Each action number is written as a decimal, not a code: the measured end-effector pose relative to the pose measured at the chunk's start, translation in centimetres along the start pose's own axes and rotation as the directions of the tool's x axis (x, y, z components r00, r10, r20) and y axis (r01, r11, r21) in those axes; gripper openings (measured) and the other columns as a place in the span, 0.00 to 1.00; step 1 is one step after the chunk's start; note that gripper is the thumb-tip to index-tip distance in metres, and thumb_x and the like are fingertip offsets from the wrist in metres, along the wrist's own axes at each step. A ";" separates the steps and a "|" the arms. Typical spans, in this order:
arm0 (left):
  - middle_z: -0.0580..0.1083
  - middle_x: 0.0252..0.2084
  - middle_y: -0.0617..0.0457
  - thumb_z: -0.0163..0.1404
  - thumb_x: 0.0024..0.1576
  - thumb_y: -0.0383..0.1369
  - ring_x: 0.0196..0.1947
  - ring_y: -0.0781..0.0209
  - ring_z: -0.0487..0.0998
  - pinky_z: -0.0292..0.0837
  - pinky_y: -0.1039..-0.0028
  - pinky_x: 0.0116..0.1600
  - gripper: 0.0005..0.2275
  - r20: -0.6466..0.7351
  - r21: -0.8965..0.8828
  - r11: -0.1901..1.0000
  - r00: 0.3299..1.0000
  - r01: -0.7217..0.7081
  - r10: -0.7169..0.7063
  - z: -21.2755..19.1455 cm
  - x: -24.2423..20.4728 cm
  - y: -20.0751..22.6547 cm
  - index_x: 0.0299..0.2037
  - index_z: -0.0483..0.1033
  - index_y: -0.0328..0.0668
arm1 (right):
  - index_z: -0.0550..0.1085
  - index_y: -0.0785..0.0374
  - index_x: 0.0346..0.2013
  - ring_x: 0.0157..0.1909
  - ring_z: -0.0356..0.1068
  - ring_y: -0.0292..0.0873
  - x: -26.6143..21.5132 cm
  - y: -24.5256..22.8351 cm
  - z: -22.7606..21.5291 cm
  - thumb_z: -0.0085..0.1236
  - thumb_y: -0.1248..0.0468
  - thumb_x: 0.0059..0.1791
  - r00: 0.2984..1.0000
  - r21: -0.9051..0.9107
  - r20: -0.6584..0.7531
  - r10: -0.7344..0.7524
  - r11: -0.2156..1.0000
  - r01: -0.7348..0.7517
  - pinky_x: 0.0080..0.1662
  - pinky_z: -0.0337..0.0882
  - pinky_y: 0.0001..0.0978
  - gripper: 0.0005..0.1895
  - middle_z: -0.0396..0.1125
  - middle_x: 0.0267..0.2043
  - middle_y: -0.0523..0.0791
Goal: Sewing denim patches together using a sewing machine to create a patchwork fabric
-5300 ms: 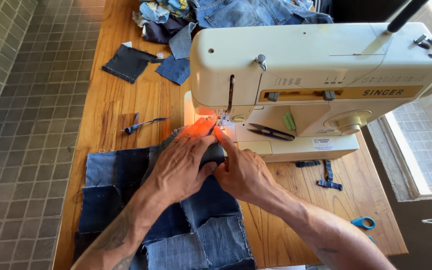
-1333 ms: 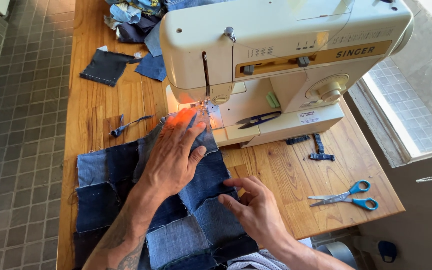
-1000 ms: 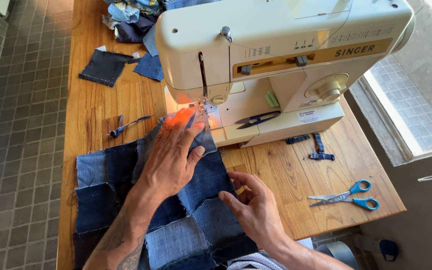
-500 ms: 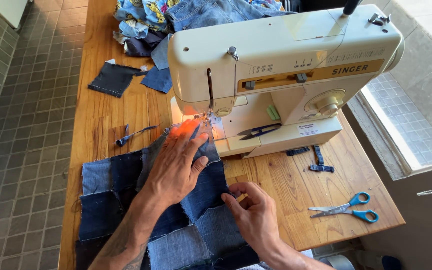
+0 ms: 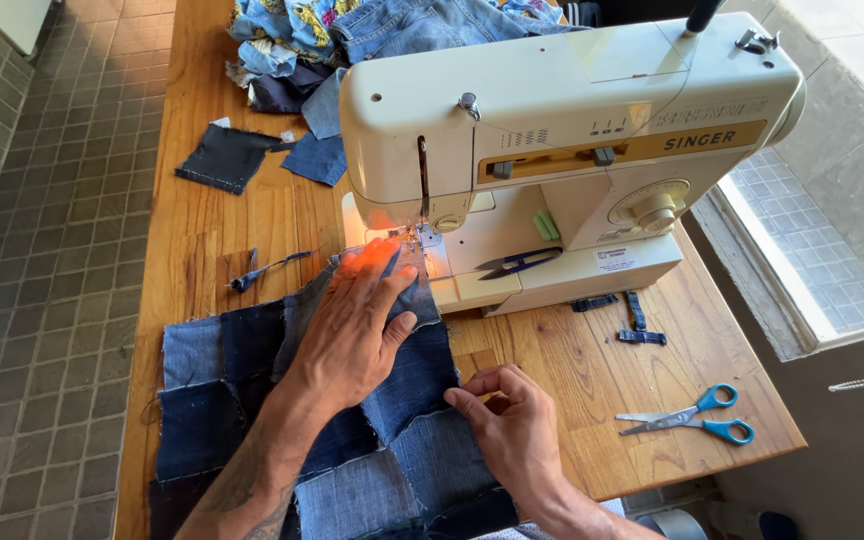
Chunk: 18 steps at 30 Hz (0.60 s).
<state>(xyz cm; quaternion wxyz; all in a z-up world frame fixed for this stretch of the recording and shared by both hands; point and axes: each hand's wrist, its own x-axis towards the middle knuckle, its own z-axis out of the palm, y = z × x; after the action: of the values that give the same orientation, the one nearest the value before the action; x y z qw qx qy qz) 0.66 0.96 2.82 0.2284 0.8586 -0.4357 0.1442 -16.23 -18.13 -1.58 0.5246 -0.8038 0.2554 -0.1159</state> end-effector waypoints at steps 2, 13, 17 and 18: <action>0.66 0.83 0.36 0.44 0.77 0.44 0.86 0.34 0.61 0.52 0.41 0.87 0.21 0.000 0.004 1.000 1.000 -0.001 0.001 0.1 0.0 -0.1 0.75 0.71 0.43 | 0.87 0.51 0.26 0.26 0.72 0.33 0.1 -1.1 -0.4 0.89 0.56 0.44 1.000 -0.015 0.015 0.018 1.000 -0.018 0.36 0.73 0.28 0.12 0.82 0.33 0.33; 0.65 0.83 0.36 0.48 0.76 0.42 0.85 0.35 0.62 0.51 0.42 0.88 0.20 0.002 0.006 1.000 1.000 -0.001 0.001 0.0 0.0 0.1 0.74 0.71 0.44 | 0.90 0.54 0.36 0.30 0.69 0.33 0.3 -3.5 -1.2 0.86 0.56 0.48 0.964 0.044 0.145 0.223 0.972 -0.231 0.34 0.72 0.29 0.10 0.81 0.35 0.36; 0.64 0.84 0.36 0.47 0.76 0.42 0.86 0.35 0.61 0.50 0.42 0.88 0.20 0.013 -0.001 1.000 1.000 0.003 -0.003 0.0 0.0 0.0 0.74 0.71 0.44 | 0.91 0.55 0.34 0.29 0.69 0.34 0.1 -3.0 -1.5 0.84 0.56 0.49 0.965 0.068 0.124 0.230 0.968 -0.240 0.34 0.71 0.30 0.09 0.78 0.30 0.38; 0.65 0.83 0.35 0.47 0.76 0.43 0.85 0.34 0.61 0.50 0.42 0.88 0.21 0.007 0.004 1.000 1.000 0.001 -0.001 0.1 0.0 0.0 0.75 0.71 0.44 | 0.88 0.55 0.35 0.27 0.66 0.35 -0.1 -3.5 -2.0 0.85 0.54 0.49 0.946 0.047 0.144 0.290 0.953 -0.300 0.33 0.67 0.32 0.12 0.76 0.28 0.40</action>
<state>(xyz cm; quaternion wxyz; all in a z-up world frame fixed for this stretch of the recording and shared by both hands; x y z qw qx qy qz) 0.68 0.96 2.76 0.2252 0.8597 -0.4360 0.1419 -16.24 -18.54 2.48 0.5793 -0.7441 0.3325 0.0100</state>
